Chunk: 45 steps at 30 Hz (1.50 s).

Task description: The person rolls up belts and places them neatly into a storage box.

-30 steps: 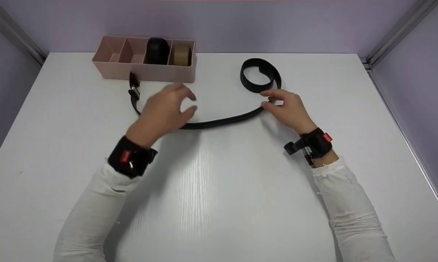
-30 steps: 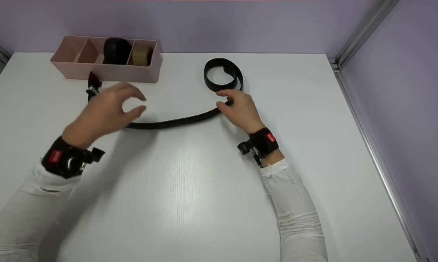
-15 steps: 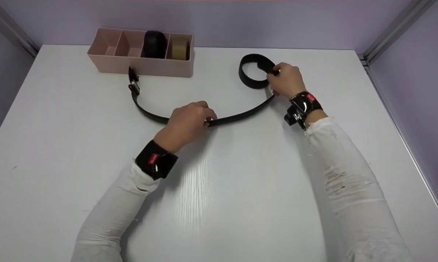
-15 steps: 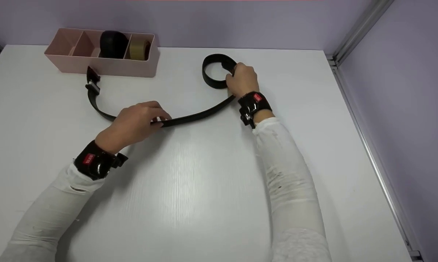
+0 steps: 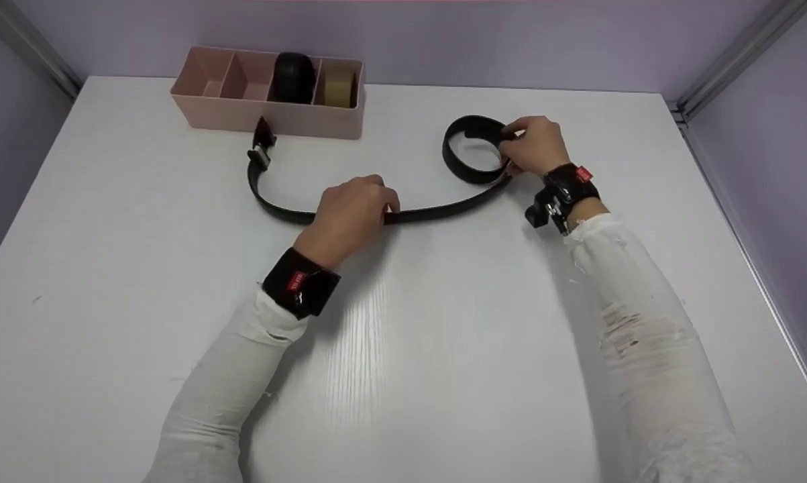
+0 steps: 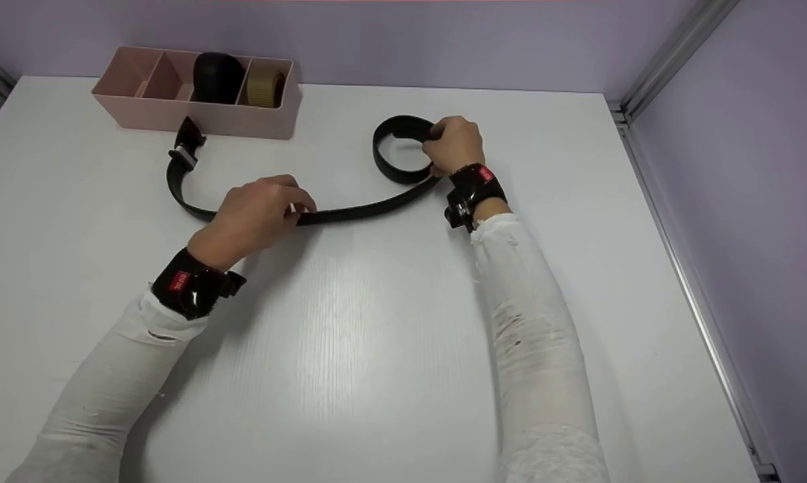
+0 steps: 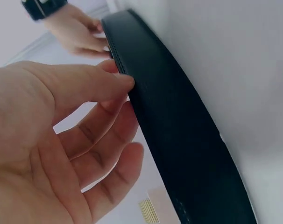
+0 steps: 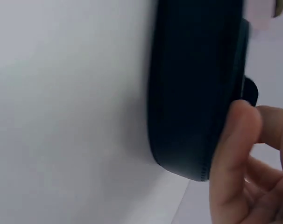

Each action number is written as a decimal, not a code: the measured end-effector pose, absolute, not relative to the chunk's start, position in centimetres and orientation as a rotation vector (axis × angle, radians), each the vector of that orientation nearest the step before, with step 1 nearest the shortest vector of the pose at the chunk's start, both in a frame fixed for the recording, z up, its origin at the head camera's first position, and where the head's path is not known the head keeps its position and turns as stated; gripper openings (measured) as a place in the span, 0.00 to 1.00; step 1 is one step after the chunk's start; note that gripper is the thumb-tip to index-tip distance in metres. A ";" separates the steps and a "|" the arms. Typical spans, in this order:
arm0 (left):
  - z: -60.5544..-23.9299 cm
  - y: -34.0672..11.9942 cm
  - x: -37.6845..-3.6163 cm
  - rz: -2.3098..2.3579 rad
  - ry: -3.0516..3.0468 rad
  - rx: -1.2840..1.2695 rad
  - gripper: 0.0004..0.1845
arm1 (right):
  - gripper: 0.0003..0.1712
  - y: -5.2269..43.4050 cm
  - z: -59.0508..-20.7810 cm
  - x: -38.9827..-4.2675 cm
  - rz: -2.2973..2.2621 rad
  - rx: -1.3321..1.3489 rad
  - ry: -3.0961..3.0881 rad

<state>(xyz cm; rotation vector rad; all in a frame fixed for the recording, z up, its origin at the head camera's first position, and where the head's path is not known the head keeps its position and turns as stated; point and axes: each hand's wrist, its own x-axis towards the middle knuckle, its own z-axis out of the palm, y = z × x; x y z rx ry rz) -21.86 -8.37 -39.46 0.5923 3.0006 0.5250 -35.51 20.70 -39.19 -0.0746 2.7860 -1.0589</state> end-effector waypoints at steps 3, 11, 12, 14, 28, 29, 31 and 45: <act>-39.5 -8.6 -22.4 0.476 3.045 0.531 0.17 | 0.22 20.6 -39.1 -34.3 -1.233 -0.072 2.685; -38.3 -6.0 -23.1 0.776 2.920 0.366 0.12 | 0.26 19.3 -39.0 -30.4 -1.801 -0.062 2.249; -38.2 -5.5 -23.2 0.847 2.887 0.336 0.15 | 0.26 19.2 -39.0 -29.9 -1.855 -0.070 2.204; -38.1 -4.8 -23.4 0.962 2.827 0.275 0.19 | 0.27 18.7 -39.0 -28.8 -1.934 -0.092 2.133; -39.1 -5.6 -23.5 1.399 2.645 0.102 0.27 | 0.23 16.9 -39.6 -24.6 -1.876 -0.373 2.150; -39.3 -5.7 -23.5 1.407 2.636 0.108 0.25 | 0.23 16.9 -39.4 -24.3 -1.848 -0.396 2.162; -39.5 -5.8 -23.5 1.423 2.617 0.116 0.23 | 0.23 16.8 -38.9 -23.9 -1.789 -0.441 2.186; -38.3 -5.8 -23.7 1.571 2.554 0.310 0.15 | 0.18 16.2 -38.9 -23.8 -1.372 -0.577 2.529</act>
